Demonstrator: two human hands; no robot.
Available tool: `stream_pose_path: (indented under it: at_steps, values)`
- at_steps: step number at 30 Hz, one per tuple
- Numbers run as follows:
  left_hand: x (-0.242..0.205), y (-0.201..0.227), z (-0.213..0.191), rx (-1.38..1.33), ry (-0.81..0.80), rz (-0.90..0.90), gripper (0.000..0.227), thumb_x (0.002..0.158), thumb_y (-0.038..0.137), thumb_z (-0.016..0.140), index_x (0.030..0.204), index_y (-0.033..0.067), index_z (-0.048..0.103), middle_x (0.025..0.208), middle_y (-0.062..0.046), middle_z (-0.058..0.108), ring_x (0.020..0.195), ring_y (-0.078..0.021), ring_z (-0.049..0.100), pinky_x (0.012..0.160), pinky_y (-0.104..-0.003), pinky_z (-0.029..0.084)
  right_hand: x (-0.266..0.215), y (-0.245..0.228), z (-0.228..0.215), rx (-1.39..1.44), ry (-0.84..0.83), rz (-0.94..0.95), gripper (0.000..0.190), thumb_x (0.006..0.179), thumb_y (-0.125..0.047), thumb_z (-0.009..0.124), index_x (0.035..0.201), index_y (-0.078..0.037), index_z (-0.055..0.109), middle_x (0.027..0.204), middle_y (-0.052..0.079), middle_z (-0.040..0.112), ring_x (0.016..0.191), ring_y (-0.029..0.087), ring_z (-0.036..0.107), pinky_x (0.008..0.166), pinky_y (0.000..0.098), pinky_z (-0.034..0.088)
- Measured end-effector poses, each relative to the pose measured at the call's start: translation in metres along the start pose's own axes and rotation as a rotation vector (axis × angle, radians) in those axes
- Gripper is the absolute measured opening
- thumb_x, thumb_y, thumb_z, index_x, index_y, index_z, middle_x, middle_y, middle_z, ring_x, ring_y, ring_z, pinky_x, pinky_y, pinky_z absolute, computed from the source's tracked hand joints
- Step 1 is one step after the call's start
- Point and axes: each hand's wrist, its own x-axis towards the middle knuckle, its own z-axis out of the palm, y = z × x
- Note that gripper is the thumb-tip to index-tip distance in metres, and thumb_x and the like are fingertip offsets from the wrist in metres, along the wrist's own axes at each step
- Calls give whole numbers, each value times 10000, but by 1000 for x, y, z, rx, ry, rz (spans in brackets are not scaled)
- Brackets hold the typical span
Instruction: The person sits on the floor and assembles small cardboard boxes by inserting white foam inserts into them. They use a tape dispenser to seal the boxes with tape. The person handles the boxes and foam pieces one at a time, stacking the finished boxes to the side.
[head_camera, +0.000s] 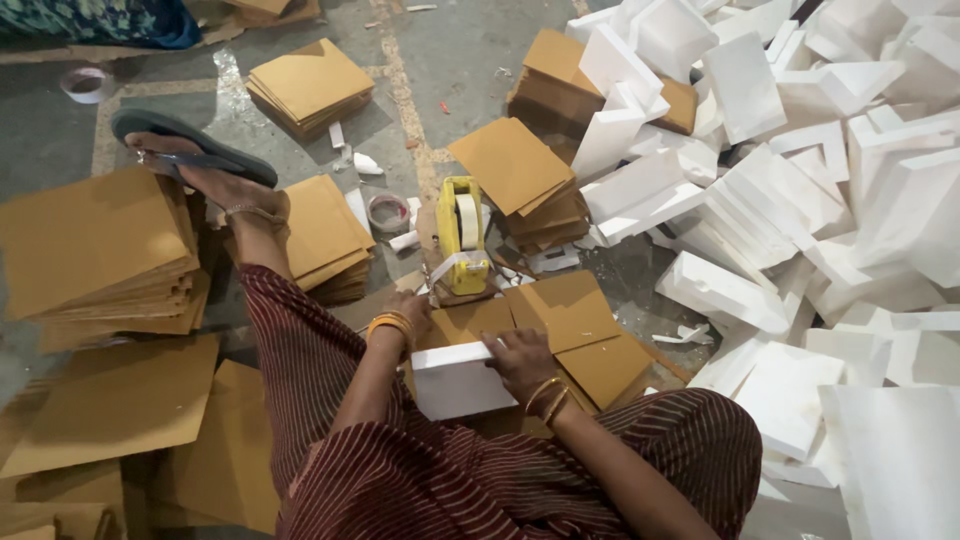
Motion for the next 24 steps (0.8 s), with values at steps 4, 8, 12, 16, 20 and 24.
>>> stream_pose_path:
  at_steps: [4, 8, 12, 16, 20, 24]
  values:
    - [-24, 11, -23, -199, 72, 36, 337, 793, 343, 775, 1050, 126, 770, 1126, -169, 717, 1069, -349, 674, 961, -442, 529, -3, -1, 1, -15, 34, -14, 509, 817, -263, 765, 1305, -170, 655, 1095, 63, 677, 1028, 277, 581, 863, 448, 422]
    - [-57, 57, -51, -431, -200, 106, 476, 877, 530, 684, 1148, 143, 744, 1127, -172, 753, 991, -328, 741, 907, -436, 577, -8, 3, 2, -19, -23, 6, 517, 850, -292, 771, 1331, -188, 614, 1119, 53, 659, 1046, 280, 574, 873, 452, 424]
    - [-110, 106, -57, -101, -190, 201, 705, 839, 594, 754, 1341, 122, 608, 1270, -200, 633, 1139, -370, 624, 977, -459, 498, -7, -5, 1, -61, -79, 58, 597, 770, -284, 811, 1314, -180, 587, 1222, 75, 615, 1112, 281, 569, 906, 454, 424]
    - [-132, 117, -29, 144, -12, 133, 417, 942, 283, 684, 1300, 103, 567, 1196, -148, 677, 1160, -302, 645, 999, -465, 474, 1, -9, -11, 10, 92, 90, 821, 680, -342, 863, 1368, -16, 556, 1273, 186, 552, 1091, 372, 545, 922, 479, 422]
    - [-123, 109, -10, 122, 154, 150, 320, 905, 231, 703, 1199, 150, 607, 1154, -118, 667, 1133, -295, 625, 982, -458, 449, 8, -8, -8, -101, 32, 149, 552, 652, -349, 863, 1082, -93, 631, 1175, 118, 619, 1127, 355, 560, 955, 500, 416]
    - [-106, 98, -23, 124, 458, 125, 467, 735, 349, 806, 1151, 196, 662, 1163, -130, 655, 1118, -317, 602, 998, -520, 383, 23, 6, 9, -10, -42, 260, 555, 737, -397, 865, 1118, -70, 628, 1103, 137, 624, 1105, 345, 573, 944, 475, 452]
